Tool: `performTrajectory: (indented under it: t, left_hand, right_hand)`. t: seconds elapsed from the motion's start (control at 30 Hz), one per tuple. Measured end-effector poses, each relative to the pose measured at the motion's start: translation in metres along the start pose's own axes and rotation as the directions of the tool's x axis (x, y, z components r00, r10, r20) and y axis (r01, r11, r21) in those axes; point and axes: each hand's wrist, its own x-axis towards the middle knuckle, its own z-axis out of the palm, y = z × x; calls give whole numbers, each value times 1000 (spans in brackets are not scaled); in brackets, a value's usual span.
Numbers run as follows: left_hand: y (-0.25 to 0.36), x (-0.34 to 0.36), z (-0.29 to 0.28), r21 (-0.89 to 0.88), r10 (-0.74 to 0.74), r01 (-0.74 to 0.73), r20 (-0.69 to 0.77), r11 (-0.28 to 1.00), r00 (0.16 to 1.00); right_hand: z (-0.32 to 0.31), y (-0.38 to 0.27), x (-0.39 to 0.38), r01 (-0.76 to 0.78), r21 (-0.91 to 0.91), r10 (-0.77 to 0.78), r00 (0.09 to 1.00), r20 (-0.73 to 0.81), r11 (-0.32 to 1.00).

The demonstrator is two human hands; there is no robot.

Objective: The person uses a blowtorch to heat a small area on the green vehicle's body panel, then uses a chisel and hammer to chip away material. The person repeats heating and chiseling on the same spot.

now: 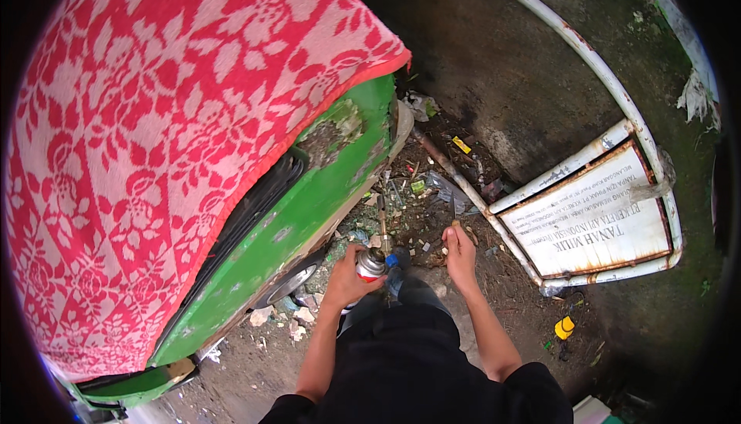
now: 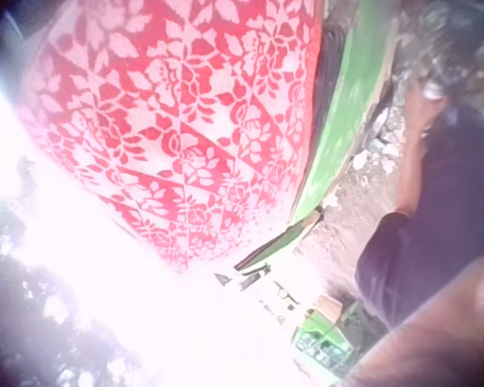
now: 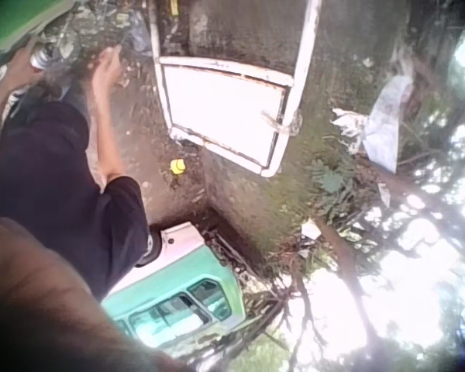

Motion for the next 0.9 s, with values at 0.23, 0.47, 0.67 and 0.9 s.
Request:
performTrajectory:
  t: [0.23,0.47,0.67,0.9]
  left_hand:
    - [-39,-107,-40,-122,-120,97,-198,988,973]
    - [-106,-270,-47,-217,-265,171,-548,961,793]
    - [-151,-393,-59,-385,-445,234,-674,893,590]
    - [-188,-461,-90,-429,-510,277,-719,860,472]
  right_hand:
    - [64,-11,-50,177,-71,-147,939,312,982]
    - [165,-12,-142,248,-14,-194,794,576,969]
    - [236,-24,-227,273,58,-233,673,702,960]
    - [300,-24,-300,356,84,-284,557,780,931]
